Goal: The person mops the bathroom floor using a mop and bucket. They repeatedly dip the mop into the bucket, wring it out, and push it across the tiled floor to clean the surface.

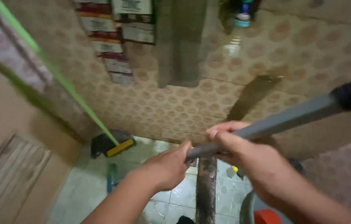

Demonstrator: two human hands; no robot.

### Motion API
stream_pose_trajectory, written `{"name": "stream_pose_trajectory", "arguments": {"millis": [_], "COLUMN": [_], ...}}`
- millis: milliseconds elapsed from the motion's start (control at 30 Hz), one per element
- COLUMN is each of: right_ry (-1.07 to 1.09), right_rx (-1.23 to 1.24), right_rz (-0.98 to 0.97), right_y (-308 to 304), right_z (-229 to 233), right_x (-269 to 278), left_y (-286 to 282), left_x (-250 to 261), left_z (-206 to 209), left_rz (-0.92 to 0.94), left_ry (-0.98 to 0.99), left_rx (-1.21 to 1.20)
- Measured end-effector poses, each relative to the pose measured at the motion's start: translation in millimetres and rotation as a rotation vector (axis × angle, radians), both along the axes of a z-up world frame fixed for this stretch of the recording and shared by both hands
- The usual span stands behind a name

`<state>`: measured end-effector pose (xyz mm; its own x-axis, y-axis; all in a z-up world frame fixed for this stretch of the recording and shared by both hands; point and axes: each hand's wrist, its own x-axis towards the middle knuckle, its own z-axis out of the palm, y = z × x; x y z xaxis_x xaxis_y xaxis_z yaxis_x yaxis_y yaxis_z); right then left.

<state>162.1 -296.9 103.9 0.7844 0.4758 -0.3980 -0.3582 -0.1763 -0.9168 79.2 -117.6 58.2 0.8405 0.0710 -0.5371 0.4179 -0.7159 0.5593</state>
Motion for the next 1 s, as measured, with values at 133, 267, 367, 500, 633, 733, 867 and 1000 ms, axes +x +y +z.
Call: {"name": "stream_pose_trajectory", "arguments": {"millis": [133, 267, 367, 500, 633, 733, 867, 1000], "right_ry": [0.059, 0.197, 0.137, -0.027, -0.084, -0.094, -0.138, -0.047], "right_rx": [-0.027, -0.004, -0.047, -0.249, -0.178, -0.251, -0.169, -0.143], "right_rz": [0.088, 0.112, 0.213, 0.288, 0.258, 0.185, 0.048, -0.062], "right_y": [40, 81, 97, 105, 82, 62, 28, -1], "right_z": [-25, -46, -56, -25, -22, -22, -22, -9], "right_x": [-38, -74, -90, -87, -57, -35, -9, 7], "left_y": [33, 64, 73, 71, 50, 31, 4, -17], "left_x": [-52, -102, -125, -122, -85, -53, -12, 19], "left_z": [-11, -41, -62, -67, -43, -43, -58, -49], "left_rz": [0.072, 0.153, 0.191, 0.284, 0.248, 0.205, 0.166, 0.059], "left_ry": [0.061, 0.123, 0.074, -0.039, -0.021, -0.016, -0.130, -0.083], "left_rx": [0.039, -0.006, -0.003, -0.015, -0.044, -0.065, -0.074, -0.106]}}
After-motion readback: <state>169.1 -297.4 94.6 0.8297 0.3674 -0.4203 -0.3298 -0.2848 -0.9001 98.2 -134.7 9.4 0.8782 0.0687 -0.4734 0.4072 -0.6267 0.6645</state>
